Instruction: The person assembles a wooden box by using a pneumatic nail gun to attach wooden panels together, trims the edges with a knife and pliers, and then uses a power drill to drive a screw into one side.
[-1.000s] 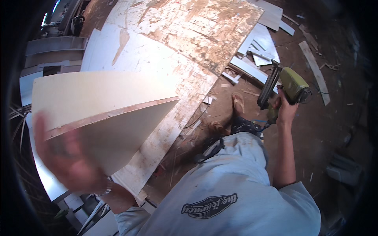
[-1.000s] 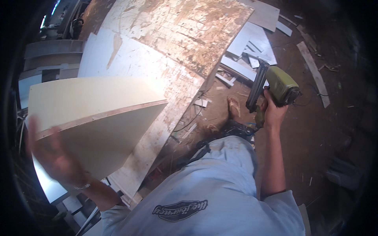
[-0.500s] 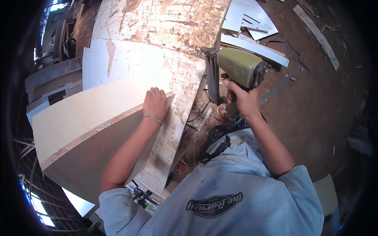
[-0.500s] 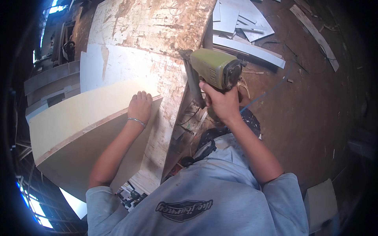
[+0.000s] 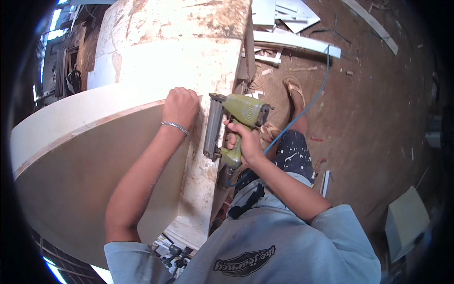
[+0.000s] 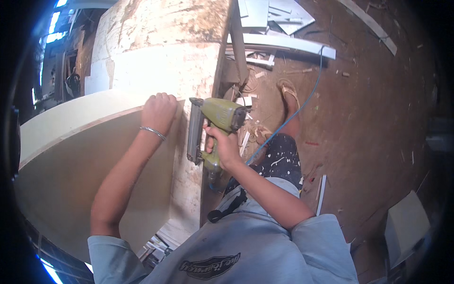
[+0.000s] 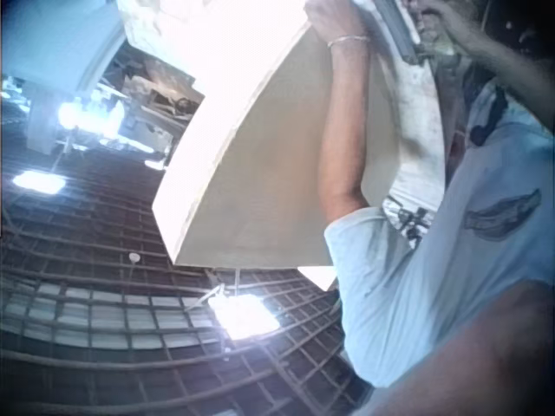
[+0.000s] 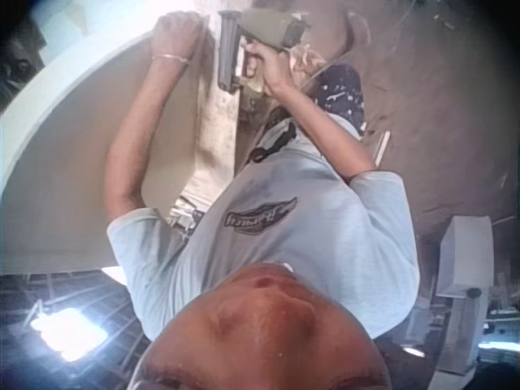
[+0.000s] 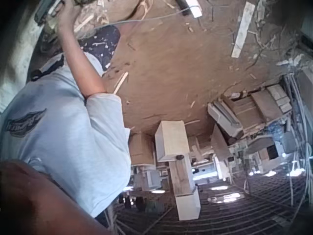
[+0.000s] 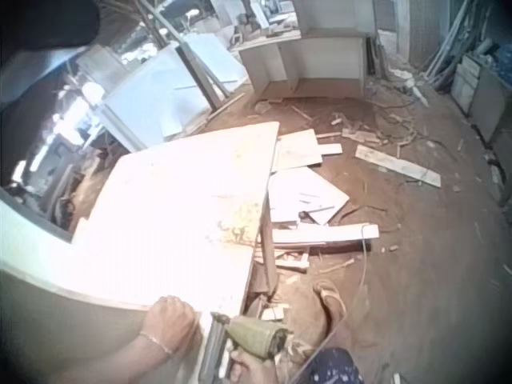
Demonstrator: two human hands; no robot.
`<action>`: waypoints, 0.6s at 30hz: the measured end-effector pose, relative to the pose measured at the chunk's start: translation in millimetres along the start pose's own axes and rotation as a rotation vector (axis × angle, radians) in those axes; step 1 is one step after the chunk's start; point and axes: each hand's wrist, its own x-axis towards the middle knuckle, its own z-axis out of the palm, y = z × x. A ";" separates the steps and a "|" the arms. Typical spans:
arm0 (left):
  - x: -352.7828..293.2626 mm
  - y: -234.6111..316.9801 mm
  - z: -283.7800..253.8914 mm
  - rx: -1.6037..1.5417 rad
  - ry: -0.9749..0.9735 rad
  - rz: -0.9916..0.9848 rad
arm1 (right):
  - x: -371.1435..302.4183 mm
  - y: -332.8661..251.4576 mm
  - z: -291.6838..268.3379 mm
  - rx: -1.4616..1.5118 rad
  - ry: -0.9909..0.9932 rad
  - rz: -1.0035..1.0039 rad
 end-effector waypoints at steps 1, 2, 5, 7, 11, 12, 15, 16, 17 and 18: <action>0.1 -4.0 -4.8 -0.016 0.002 0.023 | 1.0 11.5 -0.6 -0.023 0.007 -0.017; -0.4 -4.4 -4.0 -0.015 -0.011 0.030 | 2.1 21.2 -1.7 -0.045 0.014 -0.033; -0.3 -4.2 -6.9 -0.020 -0.051 0.044 | 4.4 40.6 -4.7 -0.002 0.019 -0.034; -0.4 -3.2 -14.3 -0.042 -0.083 0.045 | 7.9 47.1 -4.7 0.010 0.026 -0.032; -1.5 -2.9 -18.3 -0.041 -0.041 0.072 | 13.1 49.7 0.3 0.034 0.013 -0.035; -1.3 -2.2 -19.7 -0.031 -0.067 0.073 | 12.4 50.2 2.4 0.053 0.012 -0.033; 2.4 0.8 -22.8 -0.002 -0.084 0.108 | 14.4 55.4 4.7 0.073 0.010 -0.035; 4.3 1.8 -24.6 0.010 -0.080 0.126 | 16.9 59.5 3.0 0.046 0.019 -0.029; 3.7 2.7 -27.2 0.024 -0.081 0.131 | 19.2 63.8 1.7 0.019 0.027 -0.022; 1.5 3.4 -30.3 0.038 -0.081 0.135 | 21.1 68.2 0.3 -0.009 0.036 -0.013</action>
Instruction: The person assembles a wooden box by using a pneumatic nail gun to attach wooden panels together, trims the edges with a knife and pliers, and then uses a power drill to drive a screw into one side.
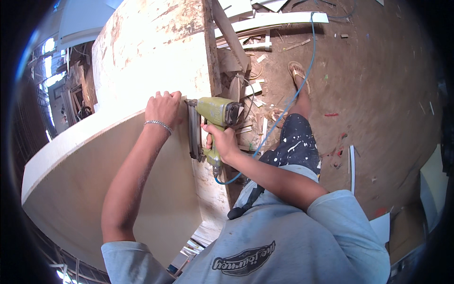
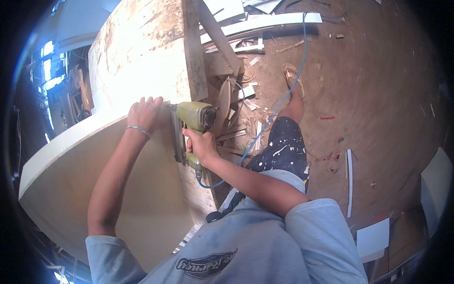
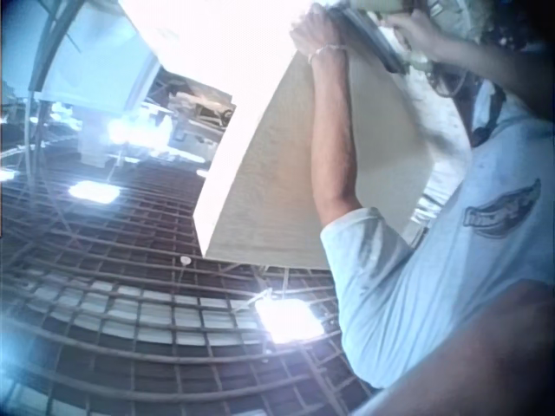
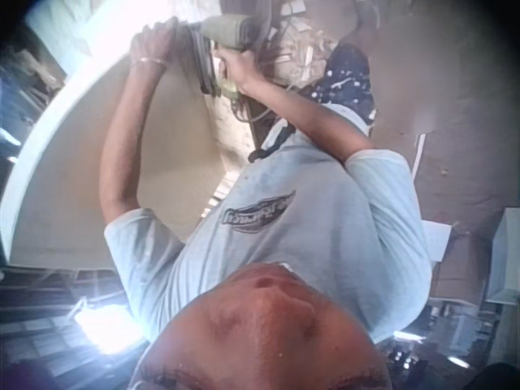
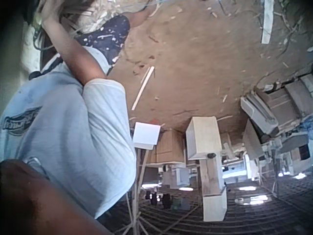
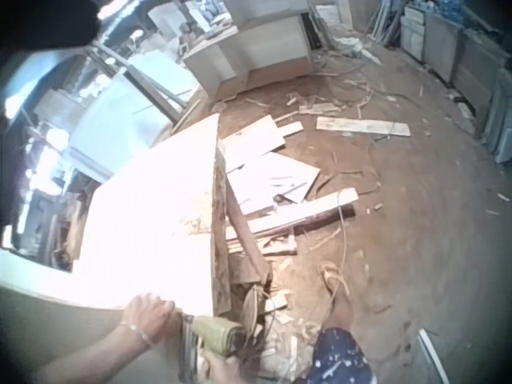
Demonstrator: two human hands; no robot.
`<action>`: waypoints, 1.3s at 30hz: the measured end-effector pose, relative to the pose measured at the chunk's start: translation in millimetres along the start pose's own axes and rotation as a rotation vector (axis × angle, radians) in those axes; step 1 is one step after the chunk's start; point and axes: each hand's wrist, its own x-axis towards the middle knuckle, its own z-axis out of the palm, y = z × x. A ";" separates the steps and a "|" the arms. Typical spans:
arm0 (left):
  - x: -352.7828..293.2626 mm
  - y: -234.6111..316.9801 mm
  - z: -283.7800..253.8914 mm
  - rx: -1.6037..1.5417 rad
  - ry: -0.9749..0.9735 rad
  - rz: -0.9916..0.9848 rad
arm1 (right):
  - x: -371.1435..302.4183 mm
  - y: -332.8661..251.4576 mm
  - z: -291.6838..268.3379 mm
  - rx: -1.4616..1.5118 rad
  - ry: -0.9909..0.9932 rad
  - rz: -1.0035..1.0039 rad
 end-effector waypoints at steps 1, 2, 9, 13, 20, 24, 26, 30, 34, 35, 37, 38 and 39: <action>-1.0 1.1 0.2 0.009 -0.006 0.004 | -4.4 -0.8 -0.5 0.003 -0.018 -0.025; 2.0 1.8 0.5 0.006 -0.049 -0.006 | -5.0 -2.1 -0.2 0.009 -0.016 -0.041; 10.2 1.7 -4.7 -0.042 -0.113 -0.006 | 0.3 -0.1 1.3 0.038 0.017 -0.057; 9.6 -0.5 3.7 -0.075 -0.106 -0.002 | -5.3 -6.1 3.1 0.012 0.028 -0.076; 5.7 0.3 3.0 -0.059 -0.104 0.000 | -4.2 -4.3 7.2 0.022 0.052 -0.054; 7.3 1.2 2.6 -0.040 -0.110 0.010 | -2.6 -2.4 11.6 0.017 0.083 -0.042; 7.3 1.0 3.6 -0.042 -0.111 0.007 | -2.6 -1.9 13.4 0.019 0.088 -0.037; 8.1 1.7 6.3 -0.041 -0.079 0.007 | -1.9 -0.7 12.4 -0.009 0.079 -0.041; 8.2 0.1 11.2 -0.048 -0.053 0.017 | -3.5 -3.2 12.9 0.007 0.072 -0.049; 8.3 0.2 10.7 -0.047 -0.055 0.017 | -4.5 -4.8 13.6 0.031 0.074 -0.056; 8.5 0.5 9.5 -0.044 -0.059 0.019 | -6.1 -6.5 14.5 0.079 0.078 -0.072; 8.5 0.8 8.0 -0.044 -0.054 0.019 | -5.6 -6.9 13.7 0.028 0.081 -0.065; 8.4 0.9 5.9 -0.045 -0.050 0.018 | -4.4 -8.1 12.3 -0.023 0.084 -0.058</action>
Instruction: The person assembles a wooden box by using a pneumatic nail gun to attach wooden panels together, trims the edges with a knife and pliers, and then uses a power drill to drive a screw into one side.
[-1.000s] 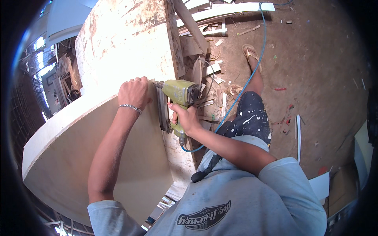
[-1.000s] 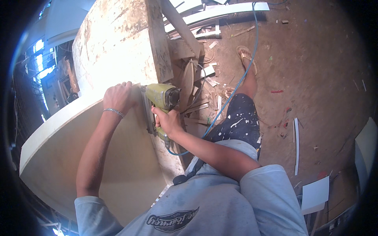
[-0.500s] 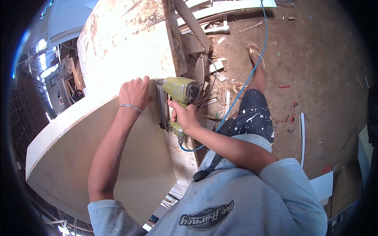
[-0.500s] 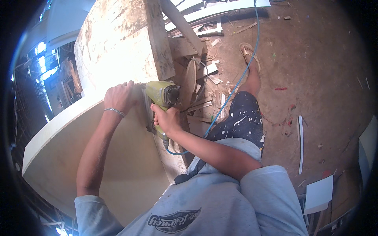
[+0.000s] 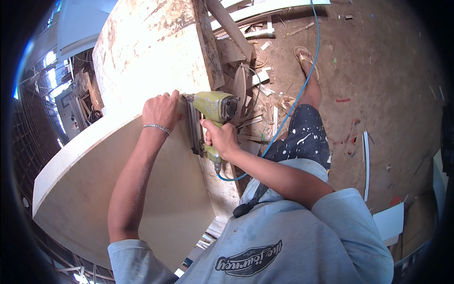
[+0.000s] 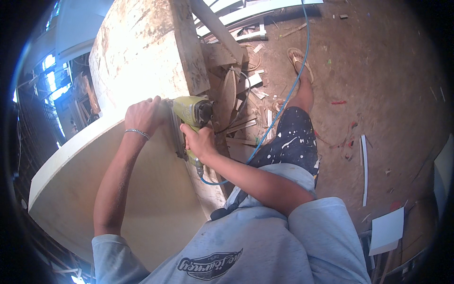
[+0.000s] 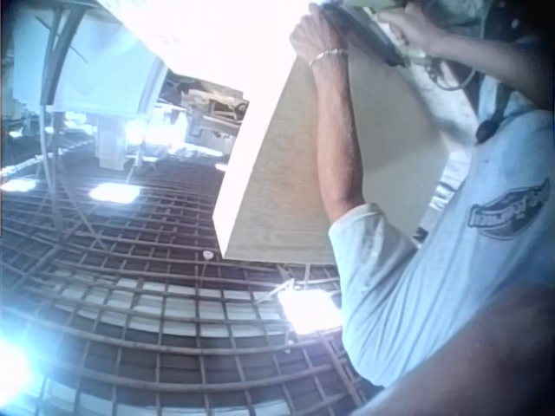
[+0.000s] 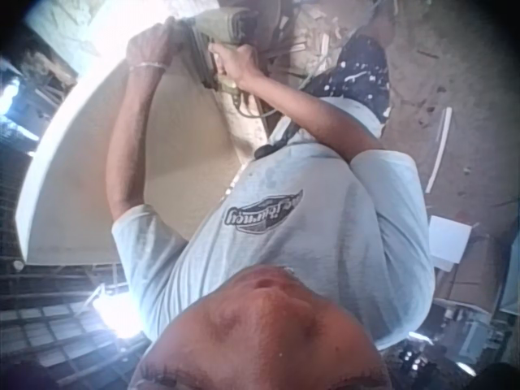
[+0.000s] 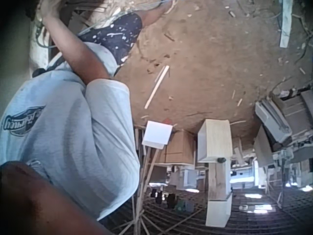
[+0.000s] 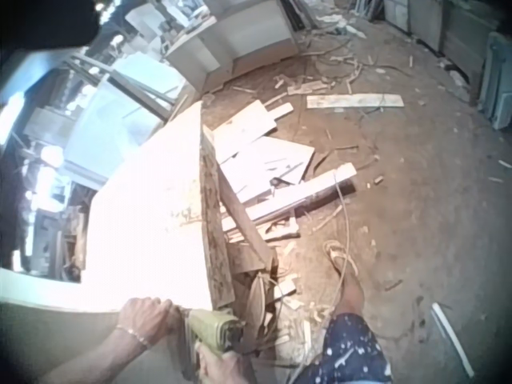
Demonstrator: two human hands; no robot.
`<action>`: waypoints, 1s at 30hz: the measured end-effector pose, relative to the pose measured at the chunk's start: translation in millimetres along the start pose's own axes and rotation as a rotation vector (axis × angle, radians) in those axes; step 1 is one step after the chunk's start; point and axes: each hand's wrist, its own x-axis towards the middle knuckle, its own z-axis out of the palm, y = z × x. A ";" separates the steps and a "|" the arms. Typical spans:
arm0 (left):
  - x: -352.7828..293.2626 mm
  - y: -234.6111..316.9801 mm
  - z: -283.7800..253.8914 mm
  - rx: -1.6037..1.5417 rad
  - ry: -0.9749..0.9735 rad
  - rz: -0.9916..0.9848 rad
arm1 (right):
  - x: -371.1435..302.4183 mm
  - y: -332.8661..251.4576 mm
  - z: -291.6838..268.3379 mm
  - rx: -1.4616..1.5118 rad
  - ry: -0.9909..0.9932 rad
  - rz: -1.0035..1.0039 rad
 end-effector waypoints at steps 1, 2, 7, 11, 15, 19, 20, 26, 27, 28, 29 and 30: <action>-0.4 1.0 -1.3 -0.001 0.003 0.000 | 0.6 0.2 -1.7 -0.052 0.002 0.006; -0.1 1.0 0.1 -0.001 0.000 -0.004 | 0.7 0.8 -1.8 -0.040 -0.001 0.007; 1.7 -0.8 3.5 0.001 -0.021 -0.005 | -5.2 -4.6 -0.9 -0.037 0.027 0.024; -0.8 1.5 -5.3 -0.004 -0.040 -0.005 | -4.7 -1.8 -2.6 0.052 -0.030 0.013; 1.1 2.2 -4.1 -0.003 -0.043 -0.011 | 0.3 2.6 -3.4 0.089 -0.069 0.002; 0.6 3.3 -4.5 0.001 -0.024 0.000 | 0.8 3.1 -4.1 0.098 -0.070 0.007; 0.2 3.8 -5.2 0.002 -0.031 -0.011 | 1.7 3.7 -3.8 0.060 -0.064 0.023; 2.8 1.1 -1.2 0.000 -0.056 -0.020 | 2.7 3.6 -2.5 0.014 -0.046 0.031; 2.6 0.6 -1.1 -0.001 -0.056 -0.015 | 1.1 2.0 -3.2 0.049 -0.049 0.016; 1.6 -0.9 -1.4 -0.003 -0.056 -0.013 | -0.5 1.1 -2.8 0.083 -0.054 0.001; 0.3 -1.3 -2.4 0.000 -0.055 -0.007 | -2.0 1.4 -4.4 0.090 -0.048 0.000; -1.4 -0.9 -3.6 0.003 -0.054 -0.002 | -3.4 2.7 -8.7 0.096 -0.043 -0.001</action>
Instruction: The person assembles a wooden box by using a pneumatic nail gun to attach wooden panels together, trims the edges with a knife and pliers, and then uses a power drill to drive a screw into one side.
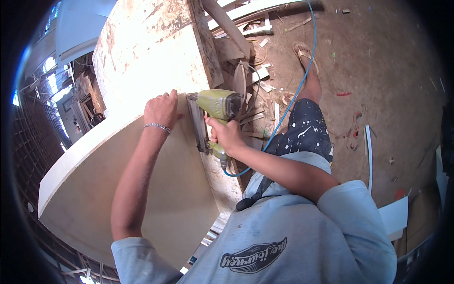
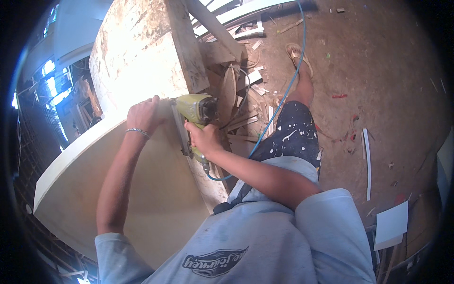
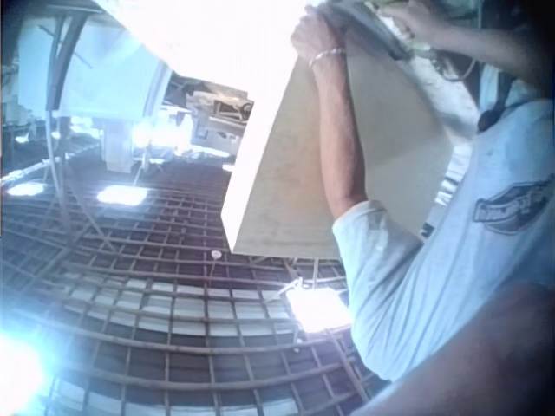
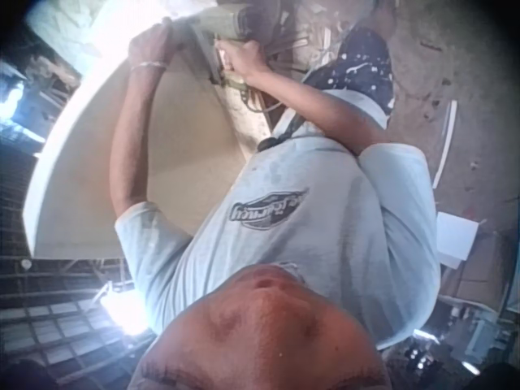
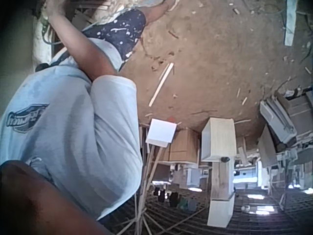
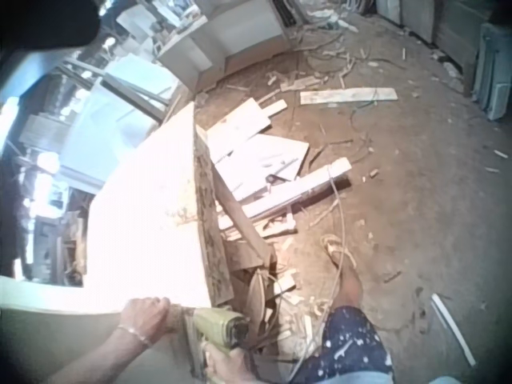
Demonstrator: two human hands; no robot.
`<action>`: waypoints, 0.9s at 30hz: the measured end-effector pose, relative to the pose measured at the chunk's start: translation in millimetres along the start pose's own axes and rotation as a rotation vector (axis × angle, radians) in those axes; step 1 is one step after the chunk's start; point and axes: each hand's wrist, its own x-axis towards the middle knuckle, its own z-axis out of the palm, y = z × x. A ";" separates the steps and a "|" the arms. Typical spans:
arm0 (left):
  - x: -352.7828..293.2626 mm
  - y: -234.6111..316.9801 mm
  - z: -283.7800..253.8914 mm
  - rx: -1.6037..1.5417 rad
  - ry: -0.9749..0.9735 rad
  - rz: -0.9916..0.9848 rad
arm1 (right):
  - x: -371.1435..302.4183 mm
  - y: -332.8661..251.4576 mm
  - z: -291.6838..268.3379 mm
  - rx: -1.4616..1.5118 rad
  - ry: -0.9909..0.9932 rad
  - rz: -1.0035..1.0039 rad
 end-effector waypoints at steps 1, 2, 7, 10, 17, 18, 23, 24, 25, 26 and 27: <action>0.2 -0.2 -1.9 0.002 0.005 0.007 | -0.1 -1.3 -6.0 0.006 0.008 -0.006; -1.4 -3.4 -1.9 -0.017 0.013 0.003 | 0.7 -4.0 -14.2 -0.064 -0.036 -0.025; -35.6 -27.6 -26.4 -0.101 0.052 -0.085 | -2.1 -18.3 -23.1 -0.002 -0.075 -0.020; -67.5 -47.1 -49.1 -0.154 0.037 -0.193 | -9.5 -26.1 -15.1 -0.009 -0.142 0.020; -136.6 -72.9 -86.2 -0.257 0.151 -0.334 | -35.0 -28.0 15.3 -0.417 -0.322 -0.176; -142.9 -73.6 -87.7 -0.242 0.170 -0.343 | -32.9 -23.9 16.5 -0.558 -0.360 -0.349; -156.1 -70.9 -88.6 -0.225 0.287 -0.329 | -35.0 -11.6 23.7 -0.815 -0.519 -0.660; -155.7 -71.9 -85.2 -0.207 0.306 -0.333 | -34.6 -14.1 27.4 -0.850 -0.531 -0.650; -156.1 -70.2 -79.7 -0.193 0.322 -0.338 | -35.6 -16.4 29.2 -0.887 -0.545 -0.636; -156.4 -69.4 -76.2 -0.179 0.338 -0.341 | -35.9 -17.3 30.8 -0.892 -0.546 -0.603; -156.4 -69.9 -76.2 -0.179 0.340 -0.341 | -35.8 -17.8 32.6 -0.896 -0.545 -0.571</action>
